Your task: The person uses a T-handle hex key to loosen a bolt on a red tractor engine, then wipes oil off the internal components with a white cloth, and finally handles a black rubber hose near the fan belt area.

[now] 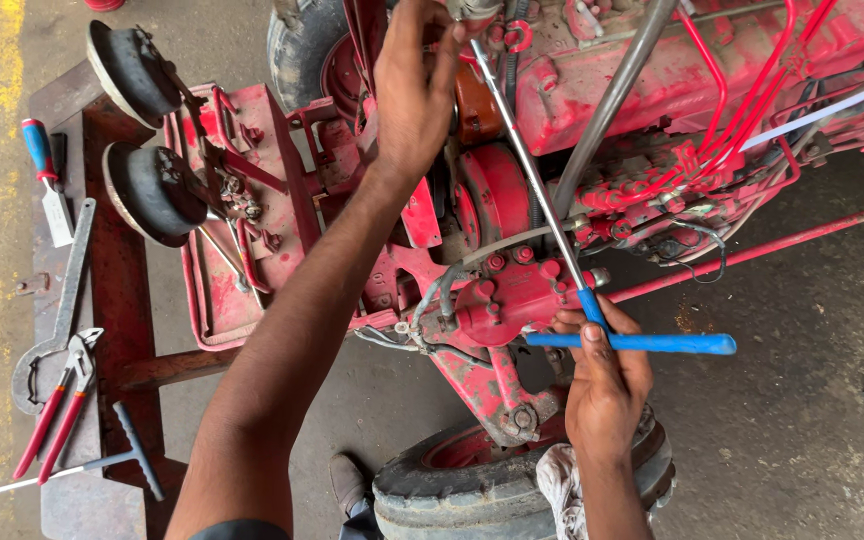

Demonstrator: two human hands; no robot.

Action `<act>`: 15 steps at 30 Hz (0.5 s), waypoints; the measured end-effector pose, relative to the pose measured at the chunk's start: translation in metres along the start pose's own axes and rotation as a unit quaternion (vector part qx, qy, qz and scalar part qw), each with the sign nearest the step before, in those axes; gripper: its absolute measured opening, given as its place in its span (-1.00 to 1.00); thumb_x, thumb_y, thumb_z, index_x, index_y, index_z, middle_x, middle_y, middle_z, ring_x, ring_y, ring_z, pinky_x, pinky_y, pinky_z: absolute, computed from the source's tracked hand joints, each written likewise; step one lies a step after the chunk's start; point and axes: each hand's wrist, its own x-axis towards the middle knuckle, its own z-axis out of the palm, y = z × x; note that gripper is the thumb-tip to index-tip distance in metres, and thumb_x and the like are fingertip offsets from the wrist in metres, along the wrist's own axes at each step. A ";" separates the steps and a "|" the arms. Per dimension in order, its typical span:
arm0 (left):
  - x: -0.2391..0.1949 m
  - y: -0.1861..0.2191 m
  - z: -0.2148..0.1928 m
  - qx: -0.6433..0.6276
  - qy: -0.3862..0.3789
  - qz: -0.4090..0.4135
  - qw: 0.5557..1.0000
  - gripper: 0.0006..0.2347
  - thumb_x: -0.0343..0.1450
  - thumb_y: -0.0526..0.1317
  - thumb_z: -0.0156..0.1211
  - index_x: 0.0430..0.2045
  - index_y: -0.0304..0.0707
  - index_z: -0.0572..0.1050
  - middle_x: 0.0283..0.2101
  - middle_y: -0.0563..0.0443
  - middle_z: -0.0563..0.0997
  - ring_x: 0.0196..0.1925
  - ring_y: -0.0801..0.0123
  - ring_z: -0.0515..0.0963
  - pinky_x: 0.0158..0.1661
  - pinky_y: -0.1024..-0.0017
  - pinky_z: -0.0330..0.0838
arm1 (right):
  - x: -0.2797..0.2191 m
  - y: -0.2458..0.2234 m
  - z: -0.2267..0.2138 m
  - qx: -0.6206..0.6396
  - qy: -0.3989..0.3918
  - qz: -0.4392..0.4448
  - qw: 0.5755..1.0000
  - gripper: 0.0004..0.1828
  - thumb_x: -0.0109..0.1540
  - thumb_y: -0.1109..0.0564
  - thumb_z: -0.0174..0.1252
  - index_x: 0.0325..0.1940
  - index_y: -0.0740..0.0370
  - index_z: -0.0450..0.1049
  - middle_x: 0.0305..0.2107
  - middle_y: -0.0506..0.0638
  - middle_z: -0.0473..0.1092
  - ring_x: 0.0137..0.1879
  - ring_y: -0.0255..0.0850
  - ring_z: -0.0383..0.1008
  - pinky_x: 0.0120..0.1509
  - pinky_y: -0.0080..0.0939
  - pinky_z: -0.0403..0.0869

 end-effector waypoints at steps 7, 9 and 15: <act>-0.005 -0.026 0.011 -0.248 -0.016 -0.101 0.963 -0.63 0.66 -0.32 0.03 0.39 -0.19 0.19 -0.14 -0.06 0.65 -0.14 0.35 0.75 -0.10 0.36 0.68 | 0.022 0.005 -0.004 0.038 -0.035 0.001 0.999 -0.65 0.44 0.22 0.03 0.29 0.44 0.34 -0.03 0.21 0.47 0.13 -0.08 0.53 0.33 -0.02 0.51; -0.007 -0.032 0.013 -0.302 -0.010 -0.126 0.945 -0.60 0.65 -0.34 0.04 0.42 -0.17 0.18 -0.14 -0.08 0.65 -0.12 0.33 0.75 -0.07 0.32 0.68 | 0.026 0.005 -0.004 0.051 -0.037 0.023 0.998 -0.66 0.43 0.21 0.04 0.27 0.42 0.34 -0.04 0.21 0.48 0.12 -0.07 0.54 0.31 0.00 0.52; -0.010 -0.031 0.011 -0.353 -0.008 -0.167 0.921 -0.60 0.64 -0.36 0.07 0.41 -0.19 0.21 -0.16 -0.09 0.65 -0.12 0.32 0.74 -0.05 0.33 0.69 | 0.027 0.013 -0.005 0.053 -0.040 0.027 0.997 -0.68 0.44 0.20 0.05 0.26 0.38 0.36 -0.08 0.17 0.48 0.05 -0.10 0.53 0.27 -0.03 0.52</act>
